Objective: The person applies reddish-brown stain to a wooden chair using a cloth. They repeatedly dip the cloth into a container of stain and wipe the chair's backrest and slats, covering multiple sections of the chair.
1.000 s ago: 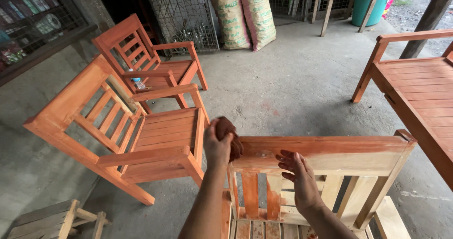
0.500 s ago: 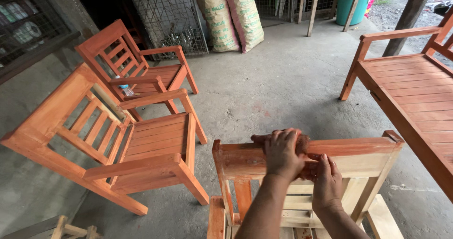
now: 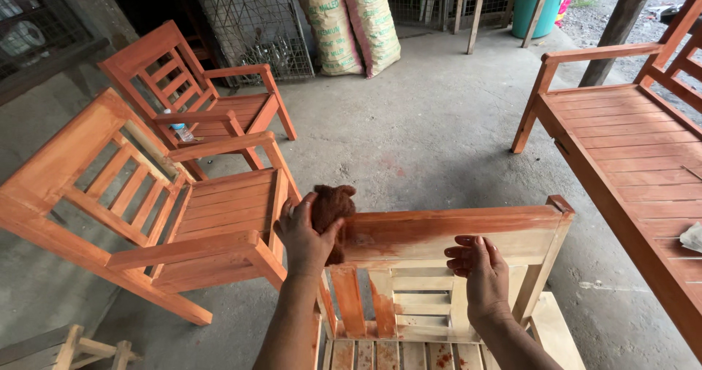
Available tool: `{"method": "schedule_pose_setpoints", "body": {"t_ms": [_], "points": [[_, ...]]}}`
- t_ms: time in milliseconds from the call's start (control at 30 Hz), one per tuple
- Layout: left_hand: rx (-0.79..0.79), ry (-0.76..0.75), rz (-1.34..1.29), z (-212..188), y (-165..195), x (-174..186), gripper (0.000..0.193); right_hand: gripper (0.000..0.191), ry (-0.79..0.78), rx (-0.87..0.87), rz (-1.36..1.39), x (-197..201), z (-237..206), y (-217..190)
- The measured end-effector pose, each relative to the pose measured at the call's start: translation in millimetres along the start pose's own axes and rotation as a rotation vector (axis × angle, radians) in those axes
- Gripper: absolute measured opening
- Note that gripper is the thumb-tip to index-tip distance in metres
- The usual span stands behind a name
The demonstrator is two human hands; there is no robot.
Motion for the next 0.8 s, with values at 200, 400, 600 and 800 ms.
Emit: {"method": "schedule_pose_setpoints", "body": {"t_ms": [200, 400, 600, 800], "points": [[-0.175, 0.026, 0.060, -16.8, 47.6, -47.3, 0.062, 0.041, 0.039, 0.055, 0.023, 23.8, 8.6, -11.2], [-0.355, -0.016, -0.129, -62.8, 167.9, -114.4, 0.067, 0.039, 0.173, 0.176, 0.046, 68.3, 14.2, -34.3], [-0.447, -0.251, -0.238, -78.1, 274.3, -171.8, 0.054, 0.038, 0.261, 0.298, 0.096, 109.9, 28.5, -56.1], [-0.525, -0.303, -0.198, -72.8, 309.8, -188.3, 0.035, 0.037, 0.294, 0.363, 0.081, 130.1, 39.3, -64.3]]}}
Point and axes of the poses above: each hand's wrist, its own z-axis towards the middle knuckle, its own x-axis out of the back of the hand, y = z × x, the point moved 1 cm from there along z, towards the middle knuckle, and after that the axes turned 6 degrees about z, right-handed, at the moved point
